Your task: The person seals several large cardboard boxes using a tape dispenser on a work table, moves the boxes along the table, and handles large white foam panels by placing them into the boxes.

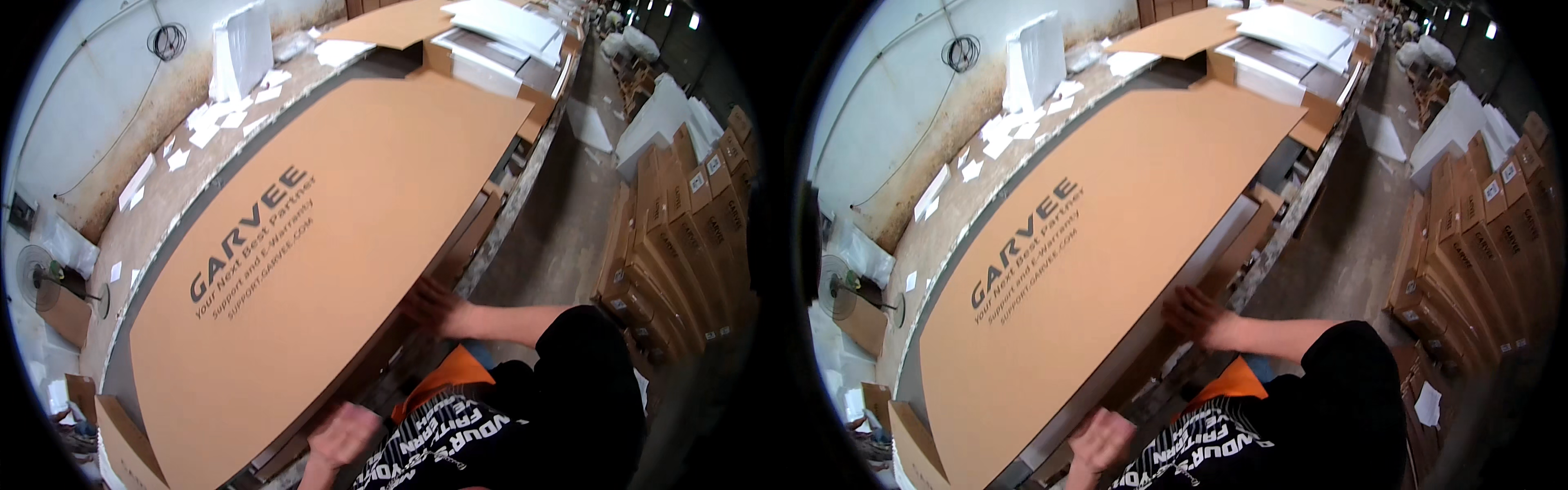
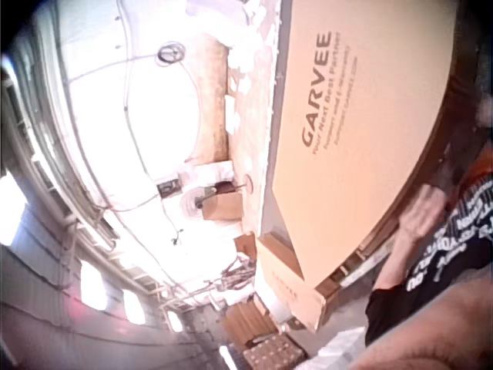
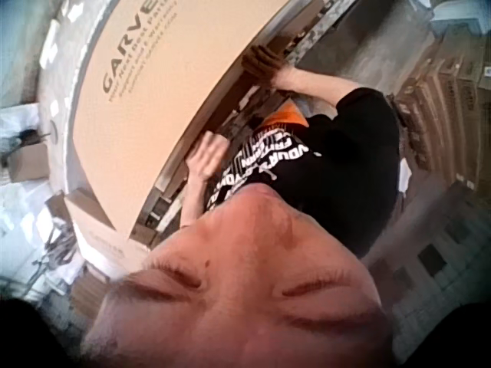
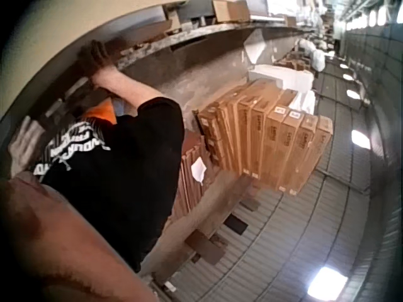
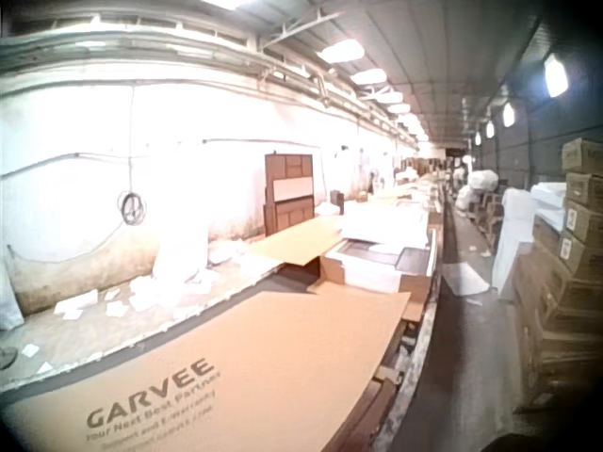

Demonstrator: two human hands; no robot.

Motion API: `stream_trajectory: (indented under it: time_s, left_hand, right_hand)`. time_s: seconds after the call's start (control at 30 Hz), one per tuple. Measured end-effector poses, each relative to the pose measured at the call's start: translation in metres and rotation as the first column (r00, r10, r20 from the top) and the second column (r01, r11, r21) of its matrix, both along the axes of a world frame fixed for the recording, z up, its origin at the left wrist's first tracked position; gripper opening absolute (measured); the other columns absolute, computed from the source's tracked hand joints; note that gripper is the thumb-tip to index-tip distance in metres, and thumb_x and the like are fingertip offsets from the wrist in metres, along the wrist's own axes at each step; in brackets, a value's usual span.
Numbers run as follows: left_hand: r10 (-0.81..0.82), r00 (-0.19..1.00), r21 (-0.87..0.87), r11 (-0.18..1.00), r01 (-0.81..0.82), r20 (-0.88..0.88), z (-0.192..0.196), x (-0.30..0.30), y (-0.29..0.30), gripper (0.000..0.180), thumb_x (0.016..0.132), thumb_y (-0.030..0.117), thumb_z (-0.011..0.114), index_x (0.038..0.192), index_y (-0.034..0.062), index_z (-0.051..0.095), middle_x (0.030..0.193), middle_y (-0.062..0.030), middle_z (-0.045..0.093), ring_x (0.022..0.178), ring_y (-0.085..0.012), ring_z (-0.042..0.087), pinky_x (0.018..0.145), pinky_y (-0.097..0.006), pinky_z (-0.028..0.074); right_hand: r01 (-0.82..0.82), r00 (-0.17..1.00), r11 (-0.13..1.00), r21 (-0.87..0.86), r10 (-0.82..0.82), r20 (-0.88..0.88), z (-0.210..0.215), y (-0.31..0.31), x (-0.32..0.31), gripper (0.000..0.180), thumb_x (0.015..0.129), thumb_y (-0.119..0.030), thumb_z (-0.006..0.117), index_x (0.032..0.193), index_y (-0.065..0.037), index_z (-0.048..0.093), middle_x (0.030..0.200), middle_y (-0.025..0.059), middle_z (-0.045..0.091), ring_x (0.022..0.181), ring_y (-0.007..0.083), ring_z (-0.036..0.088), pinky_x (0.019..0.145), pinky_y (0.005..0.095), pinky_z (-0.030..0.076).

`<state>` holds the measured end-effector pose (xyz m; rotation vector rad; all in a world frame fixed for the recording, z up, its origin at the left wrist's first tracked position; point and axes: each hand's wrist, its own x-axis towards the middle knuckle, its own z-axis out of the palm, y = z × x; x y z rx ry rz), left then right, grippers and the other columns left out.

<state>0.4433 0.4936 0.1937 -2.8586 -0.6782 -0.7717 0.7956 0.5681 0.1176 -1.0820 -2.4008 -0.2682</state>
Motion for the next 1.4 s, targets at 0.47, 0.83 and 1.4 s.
stream_trajectory:
  time_s: [0.47, 0.83, 1.4]
  left_hand:
    - [0.226, 0.667, -0.238, 0.814, -0.529, -0.710, 0.051, 0.093, 0.093, 0.110, 0.061, 0.048, 0.078, 0.144, -0.0066, 0.029, 0.150, -0.0385, 0.014, 0.132, -0.0681, 0.008, 0.102, -0.078, 0.008]
    - [0.198, 0.682, -0.228, 0.847, -0.481, -0.704, 0.046, 0.129, 0.131, 0.096, 0.067, 0.041, 0.072, 0.140, -0.0079, 0.035, 0.147, -0.0385, 0.022, 0.127, -0.0687, 0.020, 0.103, -0.075, 0.018]
    - [0.129, 0.858, -0.302, 0.902, -0.310, -0.496, 0.020, 0.359, 0.229, 0.093, 0.064, 0.034, 0.077, 0.140, -0.0007, 0.038, 0.150, -0.0265, 0.029, 0.134, -0.0619, 0.020, 0.108, -0.068, 0.022]
  right_hand:
    - [-0.043, 0.984, 0.992, -0.119, 0.021, -0.177, 0.039, 0.015, 0.007, 0.022, 0.077, -0.019, 0.065, 0.093, -0.005, 0.067, 0.097, 0.0091, 0.066, 0.102, 0.0287, 0.062, 0.087, 0.0397, 0.051]
    - [0.290, 0.903, 0.936, 0.200, -0.198, -0.383, 0.038, 0.122, 0.143, 0.027, 0.077, -0.018, 0.054, 0.094, -0.002, 0.067, 0.103, 0.0127, 0.068, 0.100, 0.0280, 0.065, 0.070, 0.0401, 0.045]
    - [0.163, 0.782, 0.964, 0.209, 0.003, -0.623, 0.020, 0.179, 0.234, 0.023, 0.086, -0.027, 0.059, 0.075, -0.006, 0.061, 0.091, 0.0095, 0.067, 0.077, 0.0204, 0.059, 0.075, 0.0349, 0.046]
